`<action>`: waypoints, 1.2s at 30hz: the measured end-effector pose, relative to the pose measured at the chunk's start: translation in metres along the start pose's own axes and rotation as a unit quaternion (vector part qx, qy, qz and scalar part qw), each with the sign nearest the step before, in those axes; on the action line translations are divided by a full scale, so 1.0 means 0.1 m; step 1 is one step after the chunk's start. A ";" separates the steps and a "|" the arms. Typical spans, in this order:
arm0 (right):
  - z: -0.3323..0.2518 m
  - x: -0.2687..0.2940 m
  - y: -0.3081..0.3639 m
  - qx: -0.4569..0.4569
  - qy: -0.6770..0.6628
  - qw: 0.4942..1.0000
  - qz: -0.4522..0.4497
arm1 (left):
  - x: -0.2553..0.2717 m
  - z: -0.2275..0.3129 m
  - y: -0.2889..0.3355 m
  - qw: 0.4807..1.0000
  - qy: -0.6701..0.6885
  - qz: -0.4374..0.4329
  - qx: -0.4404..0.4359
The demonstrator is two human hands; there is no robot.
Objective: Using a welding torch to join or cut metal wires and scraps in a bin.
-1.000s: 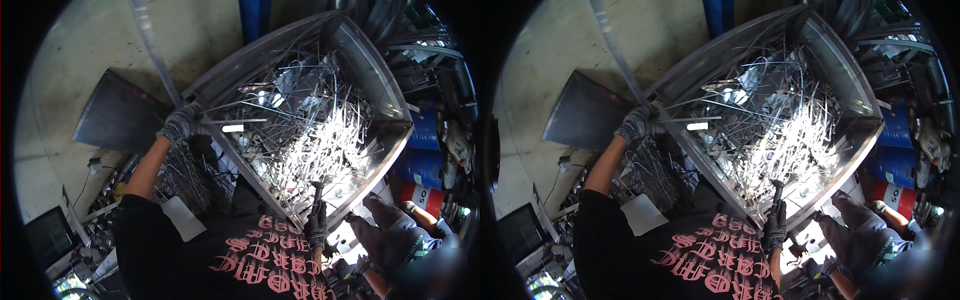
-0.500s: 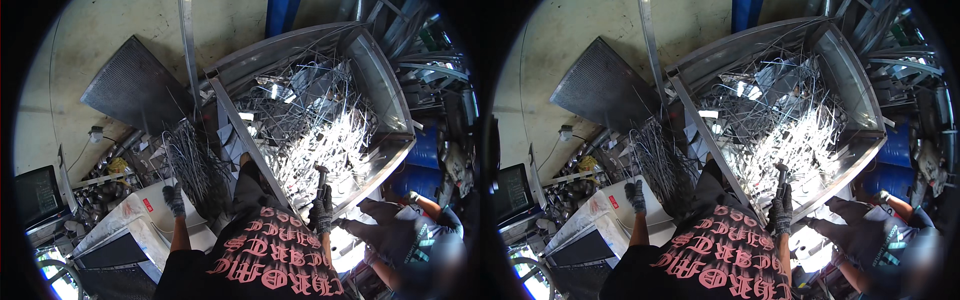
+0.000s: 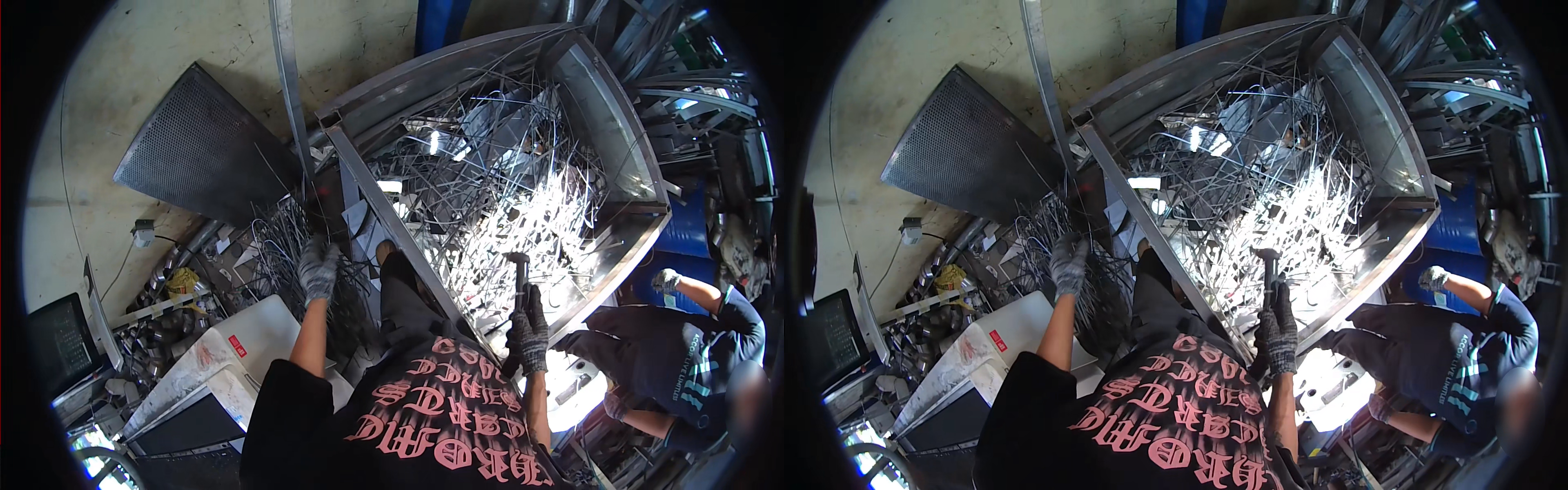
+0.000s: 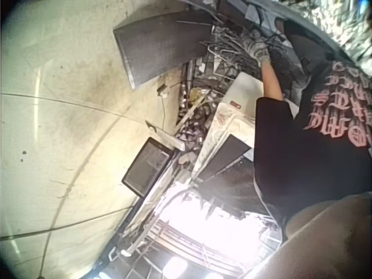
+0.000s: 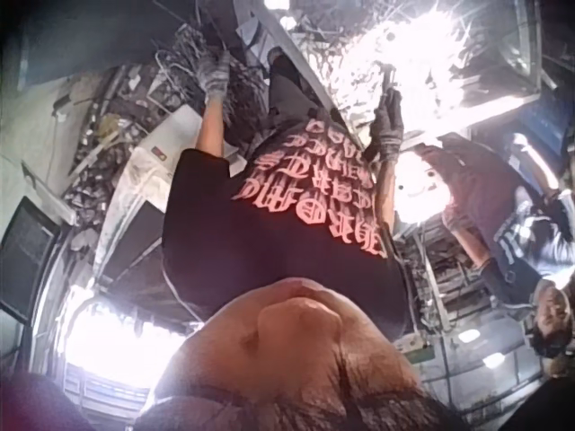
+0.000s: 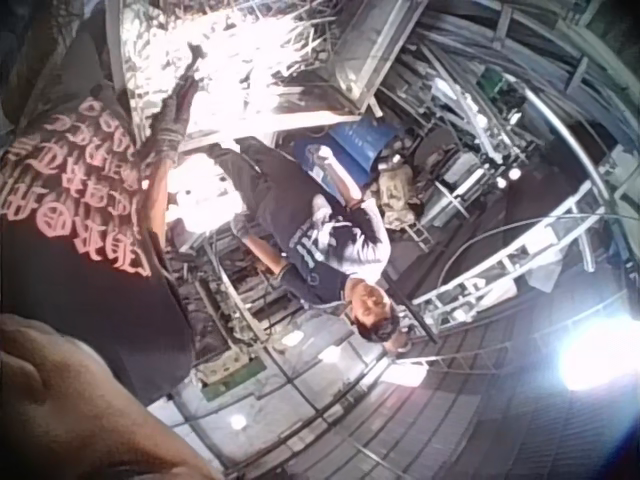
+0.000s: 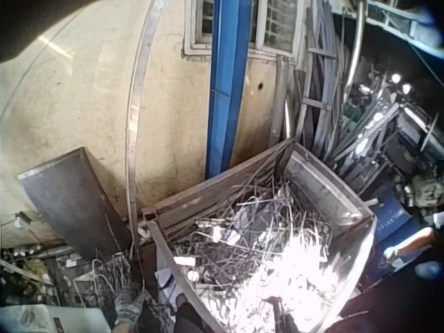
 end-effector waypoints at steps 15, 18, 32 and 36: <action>-0.70 -2.21 -2.67 0.171 0.187 0.959 -0.124 | -1.11 1.75 -0.04 0.881 0.135 -0.451 -0.046; -0.63 -2.51 -2.94 0.200 0.200 0.954 -0.100 | -1.16 1.74 -0.07 0.881 0.181 -0.437 -0.012; -0.90 -2.66 -2.89 0.018 0.156 0.984 -0.088 | -1.31 1.73 -0.13 0.852 0.205 -0.482 -0.006; -0.83 -2.65 -2.93 0.032 0.154 0.984 -0.087 | -1.32 1.73 -0.12 0.839 0.241 -0.488 0.033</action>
Point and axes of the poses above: each hand's wrist, its own y-axis away from the middle knuckle, its own x-axis out of the back of the hand, z = x × y, the point moved 3 cm from there along -y, towards the middle knuckle, and after that the axes turned 4 degrees about -y, right-handed, at the moved point
